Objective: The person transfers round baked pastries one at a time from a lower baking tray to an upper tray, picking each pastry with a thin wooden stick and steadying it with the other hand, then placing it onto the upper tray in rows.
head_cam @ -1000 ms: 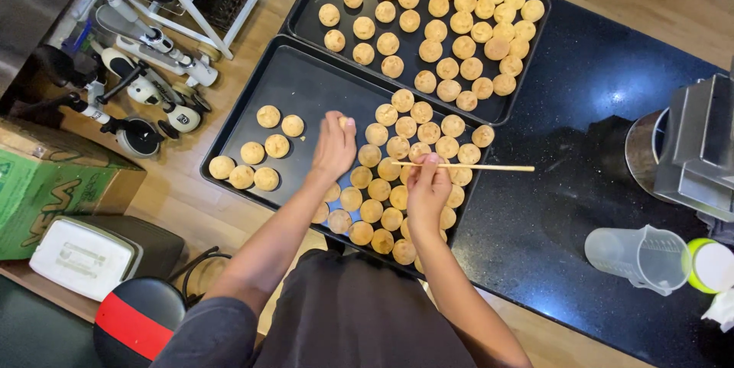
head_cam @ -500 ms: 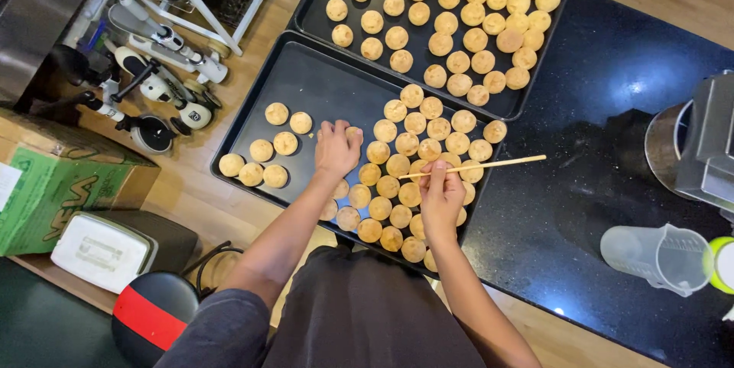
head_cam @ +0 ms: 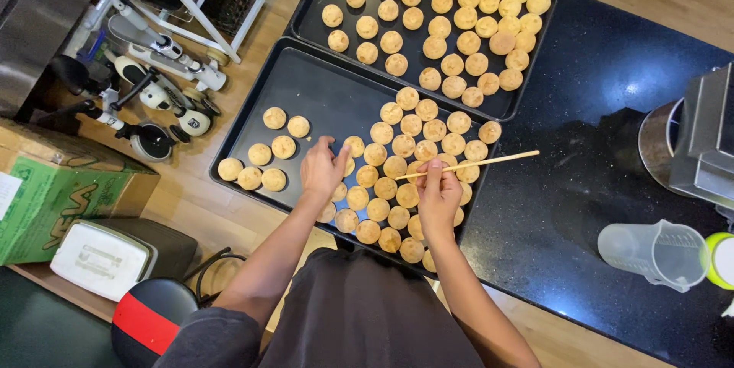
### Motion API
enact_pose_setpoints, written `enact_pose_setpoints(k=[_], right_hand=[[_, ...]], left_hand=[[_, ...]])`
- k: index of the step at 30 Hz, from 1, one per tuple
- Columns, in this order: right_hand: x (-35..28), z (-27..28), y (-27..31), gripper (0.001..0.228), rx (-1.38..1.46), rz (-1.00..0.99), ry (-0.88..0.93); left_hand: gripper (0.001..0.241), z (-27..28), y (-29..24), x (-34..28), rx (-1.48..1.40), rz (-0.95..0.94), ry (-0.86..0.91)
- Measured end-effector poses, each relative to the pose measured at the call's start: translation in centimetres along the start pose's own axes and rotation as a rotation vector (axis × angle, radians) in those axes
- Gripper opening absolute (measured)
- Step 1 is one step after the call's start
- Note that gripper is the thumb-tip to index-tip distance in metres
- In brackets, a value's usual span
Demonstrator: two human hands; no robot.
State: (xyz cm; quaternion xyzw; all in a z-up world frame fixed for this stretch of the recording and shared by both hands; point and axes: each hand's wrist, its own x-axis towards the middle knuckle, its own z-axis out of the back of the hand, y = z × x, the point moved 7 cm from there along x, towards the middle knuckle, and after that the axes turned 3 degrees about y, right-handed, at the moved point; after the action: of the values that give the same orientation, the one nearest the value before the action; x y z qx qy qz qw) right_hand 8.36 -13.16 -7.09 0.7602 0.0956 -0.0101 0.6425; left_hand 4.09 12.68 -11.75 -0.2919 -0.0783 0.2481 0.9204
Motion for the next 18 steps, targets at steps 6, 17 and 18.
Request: enact_pose_setpoints(k=[6, 17, 18], right_hand=[[0.0, -0.1, 0.0, 0.035, -0.003, 0.013, 0.003], [0.1, 0.1, 0.2, 0.036, -0.017, 0.04, 0.003], [0.0, 0.3, 0.2, 0.037, -0.033, 0.04, -0.008]], left_hand=[[0.042, -0.7, -0.5, -0.1, 0.018, 0.023, 0.095], [0.058, 4.3, -1.2, 0.8, 0.26, -0.119, -0.219], [0.059, 5.3, -1.1, 1.0, 0.434, -0.124, -0.363]])
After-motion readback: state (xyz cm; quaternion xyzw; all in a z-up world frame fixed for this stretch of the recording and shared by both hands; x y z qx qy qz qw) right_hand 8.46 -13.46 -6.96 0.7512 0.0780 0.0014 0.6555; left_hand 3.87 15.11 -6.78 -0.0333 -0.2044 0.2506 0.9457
